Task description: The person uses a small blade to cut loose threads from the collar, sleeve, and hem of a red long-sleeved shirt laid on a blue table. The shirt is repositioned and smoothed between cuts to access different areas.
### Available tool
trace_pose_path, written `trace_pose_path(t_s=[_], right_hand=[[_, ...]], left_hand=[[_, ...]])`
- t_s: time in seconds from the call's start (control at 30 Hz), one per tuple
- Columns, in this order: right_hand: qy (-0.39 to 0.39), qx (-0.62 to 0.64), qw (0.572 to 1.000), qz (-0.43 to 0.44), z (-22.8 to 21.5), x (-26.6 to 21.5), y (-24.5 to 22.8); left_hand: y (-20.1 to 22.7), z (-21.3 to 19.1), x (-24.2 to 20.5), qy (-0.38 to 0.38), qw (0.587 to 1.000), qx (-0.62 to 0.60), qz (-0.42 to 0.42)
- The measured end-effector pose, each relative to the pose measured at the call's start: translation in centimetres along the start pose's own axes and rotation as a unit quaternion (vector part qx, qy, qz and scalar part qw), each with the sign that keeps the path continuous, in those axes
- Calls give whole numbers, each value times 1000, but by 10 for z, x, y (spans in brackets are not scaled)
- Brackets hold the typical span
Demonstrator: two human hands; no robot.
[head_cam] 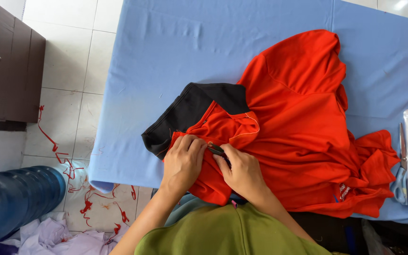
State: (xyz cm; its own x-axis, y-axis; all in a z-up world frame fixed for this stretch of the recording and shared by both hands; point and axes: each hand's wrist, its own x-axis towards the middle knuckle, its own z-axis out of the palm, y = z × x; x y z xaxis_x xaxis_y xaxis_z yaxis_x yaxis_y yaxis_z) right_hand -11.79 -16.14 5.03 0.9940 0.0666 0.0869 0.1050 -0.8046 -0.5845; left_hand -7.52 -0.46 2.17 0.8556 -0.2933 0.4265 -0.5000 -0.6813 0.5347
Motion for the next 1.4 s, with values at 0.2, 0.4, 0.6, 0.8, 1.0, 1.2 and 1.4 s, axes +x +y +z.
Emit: trace_pose_path(t_s=[0.2,0.4,0.6,0.8,1.0,1.2,1.4], right_hand=[[1,-39,999,-27,6,-1,4],[30,-78,995,-57,4,-2,3],[23,-87,993,-72,4,-1,7],[28,-77,994,-77,4,0,7],[25,-60,995,-71,5,-1,6],[20,-53,997,-58,4,1,5],[17,-52,997,-57,1,3,0]], left_hand=[[-2,-1,-1,-7,999,-52,-7],[1,0,-2,14,999,-35,20],[3,-1,1,20,999,-43,14],[5,0,0,28,999,-37,18],[8,-3,4,43,997,-56,19],[8,-2,2,47,997,-51,37],[7,-3,2,29,995,-89,27]])
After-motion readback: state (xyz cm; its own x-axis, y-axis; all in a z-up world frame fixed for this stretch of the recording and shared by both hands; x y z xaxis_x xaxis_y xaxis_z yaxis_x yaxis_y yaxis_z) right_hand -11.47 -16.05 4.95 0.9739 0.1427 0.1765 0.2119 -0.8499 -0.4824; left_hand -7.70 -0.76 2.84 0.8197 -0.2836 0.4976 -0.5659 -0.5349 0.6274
